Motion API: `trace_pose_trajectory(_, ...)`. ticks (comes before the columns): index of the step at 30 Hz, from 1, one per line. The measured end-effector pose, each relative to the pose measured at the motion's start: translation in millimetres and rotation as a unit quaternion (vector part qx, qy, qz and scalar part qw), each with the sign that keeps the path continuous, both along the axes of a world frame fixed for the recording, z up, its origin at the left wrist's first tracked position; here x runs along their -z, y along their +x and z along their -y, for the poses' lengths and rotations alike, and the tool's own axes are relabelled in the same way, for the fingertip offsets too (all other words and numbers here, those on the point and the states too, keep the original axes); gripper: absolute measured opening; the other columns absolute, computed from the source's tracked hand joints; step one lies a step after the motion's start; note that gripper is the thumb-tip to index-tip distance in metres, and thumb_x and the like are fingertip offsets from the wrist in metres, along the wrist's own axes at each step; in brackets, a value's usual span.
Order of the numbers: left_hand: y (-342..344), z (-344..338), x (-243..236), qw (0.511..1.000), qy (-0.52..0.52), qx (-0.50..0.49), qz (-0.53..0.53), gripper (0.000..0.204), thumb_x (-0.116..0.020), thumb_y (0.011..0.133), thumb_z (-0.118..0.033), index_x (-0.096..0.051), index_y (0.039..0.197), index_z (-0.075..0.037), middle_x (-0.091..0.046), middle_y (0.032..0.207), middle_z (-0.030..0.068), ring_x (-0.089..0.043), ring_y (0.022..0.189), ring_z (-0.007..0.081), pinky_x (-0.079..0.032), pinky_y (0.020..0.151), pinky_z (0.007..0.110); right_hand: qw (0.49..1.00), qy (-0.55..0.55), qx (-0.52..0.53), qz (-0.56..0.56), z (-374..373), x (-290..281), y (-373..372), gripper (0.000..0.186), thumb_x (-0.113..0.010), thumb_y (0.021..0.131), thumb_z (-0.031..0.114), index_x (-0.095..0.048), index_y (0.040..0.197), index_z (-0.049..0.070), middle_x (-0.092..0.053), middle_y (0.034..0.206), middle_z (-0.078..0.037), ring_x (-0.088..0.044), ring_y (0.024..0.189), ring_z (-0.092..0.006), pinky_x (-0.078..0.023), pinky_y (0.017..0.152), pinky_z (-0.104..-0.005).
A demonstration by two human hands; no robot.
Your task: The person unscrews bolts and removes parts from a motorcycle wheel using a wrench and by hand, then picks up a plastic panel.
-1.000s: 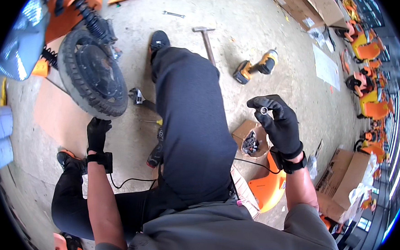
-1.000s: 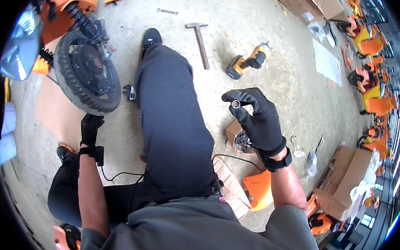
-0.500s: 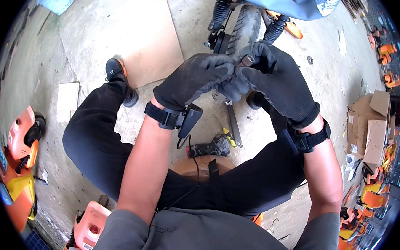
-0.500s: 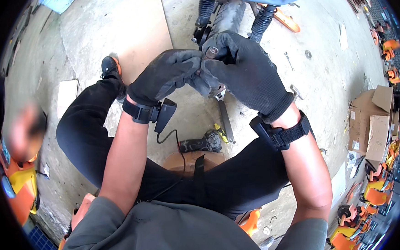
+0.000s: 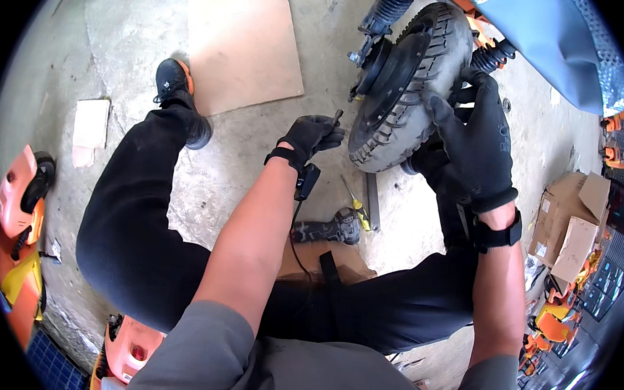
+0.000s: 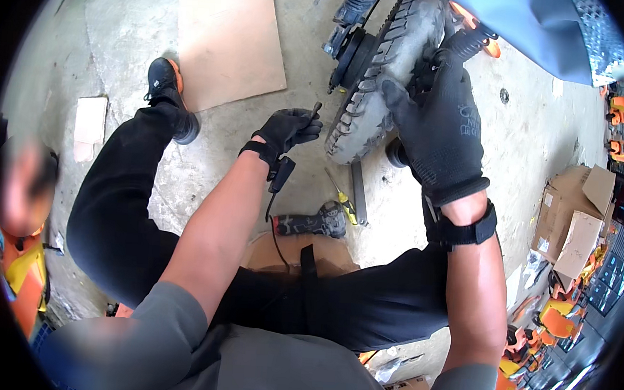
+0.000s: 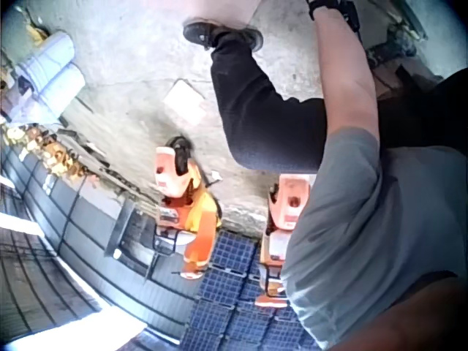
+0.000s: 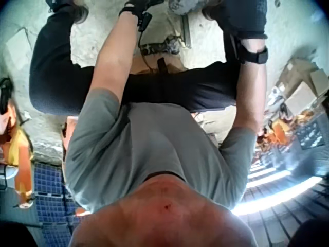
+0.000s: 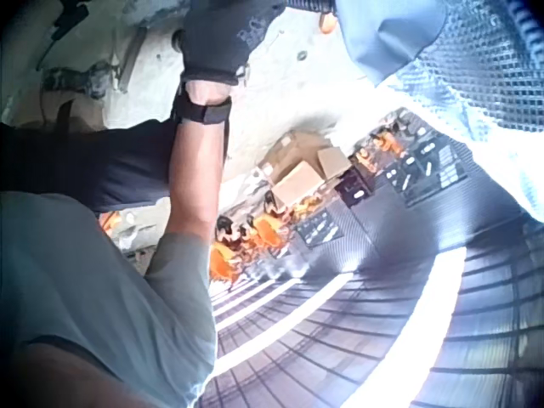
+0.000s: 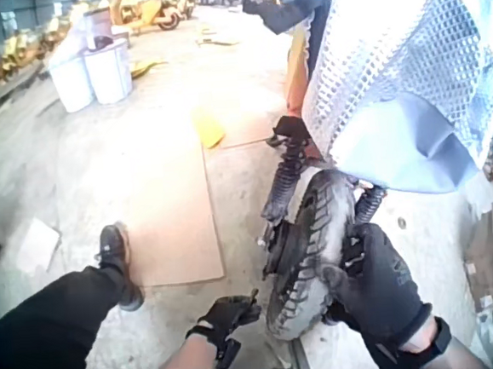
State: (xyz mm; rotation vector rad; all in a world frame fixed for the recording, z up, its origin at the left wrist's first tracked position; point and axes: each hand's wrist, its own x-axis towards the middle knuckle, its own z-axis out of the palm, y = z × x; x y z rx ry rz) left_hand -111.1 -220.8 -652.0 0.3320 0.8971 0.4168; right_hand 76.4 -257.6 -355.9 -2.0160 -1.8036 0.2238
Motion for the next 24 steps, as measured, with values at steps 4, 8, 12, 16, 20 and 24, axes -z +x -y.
trace_pose_trajectory(4,13.5,1.3,35.2,0.998,-0.018,-0.014,0.064,0.022,-0.053,0.096,-0.008,-0.059,0.114,0.003,-0.067,0.102,0.0138,-0.068,0.089,0.0226,-0.058,0.085,0.037,0.997,-0.024,0.024,-0.067,-3.4,7.8,-5.2,0.060,-0.074,0.083,0.018,-0.043,0.131,0.000,-0.060,0.096,-0.010,-0.061,0.080,-0.0151,-0.051,0.067,-0.0289)
trace_pose_trajectory(8,20.2,-1.9,44.0,0.988,-0.025,-0.039,0.146,0.023,-0.053,0.096,-0.009,-0.059,0.116,0.002,-0.067,0.102,0.0127,-0.067,0.091,0.0212,-0.056,0.088,0.036,0.996,-0.018,0.056,-0.069,-4.5,11.9,-3.4,0.059,-0.079,0.077,0.012,-0.046,0.126,0.002,-0.057,0.081,-0.008,-0.059,0.069,-0.0162,-0.049,0.058,-0.0294)
trace_pose_trajectory(12,19.1,-8.7,56.2,0.986,-0.010,-0.016,0.163,0.025,-0.053,0.097,-0.010,-0.058,0.118,0.002,-0.067,0.102,0.0127,-0.067,0.092,0.0208,-0.056,0.089,0.036,0.994,-0.051,0.053,-0.082,-5.4,10.7,-6.5,0.055,-0.068,0.086,0.005,-0.040,0.132,-0.001,-0.051,0.085,-0.004,-0.051,0.072,-0.0084,-0.047,0.062,-0.0223)
trace_pose_trajectory(16,27.8,-9.8,53.7,0.986,-0.011,-0.018,0.162,0.025,-0.052,0.097,-0.010,-0.058,0.119,0.002,-0.067,0.102,0.0131,-0.067,0.092,0.0211,-0.055,0.089,0.035,0.995,-0.047,0.048,-0.076,-5.2,14.0,-5.4,0.053,-0.067,0.087,0.003,-0.040,0.132,-0.002,-0.049,0.083,-0.002,-0.048,0.071,-0.0070,-0.045,0.061,-0.0221)
trace_pose_trajectory(20,29.0,-9.8,50.8,0.984,-0.026,-0.026,0.175,0.025,-0.051,0.097,-0.009,-0.057,0.119,0.003,-0.067,0.103,0.0133,-0.067,0.092,0.0213,-0.056,0.089,0.035,0.996,-0.045,0.047,-0.058,-4.6,13.5,-4.4,0.053,-0.066,0.087,0.003,-0.040,0.133,-0.001,-0.049,0.083,-0.002,-0.048,0.072,-0.0070,-0.045,0.061,-0.0227)
trace_pose_trajectory(24,29.3,-10.4,45.1,0.988,-0.036,-0.022,0.148,0.025,-0.050,0.098,-0.009,-0.057,0.119,0.004,-0.066,0.105,0.0141,-0.067,0.092,0.0212,-0.056,0.088,0.033,0.998,-0.036,0.028,-0.035,-4.8,14.0,-3.2,0.052,-0.066,0.087,0.002,-0.041,0.132,-0.001,-0.049,0.083,-0.001,-0.048,0.074,-0.0074,-0.045,0.064,-0.0230)
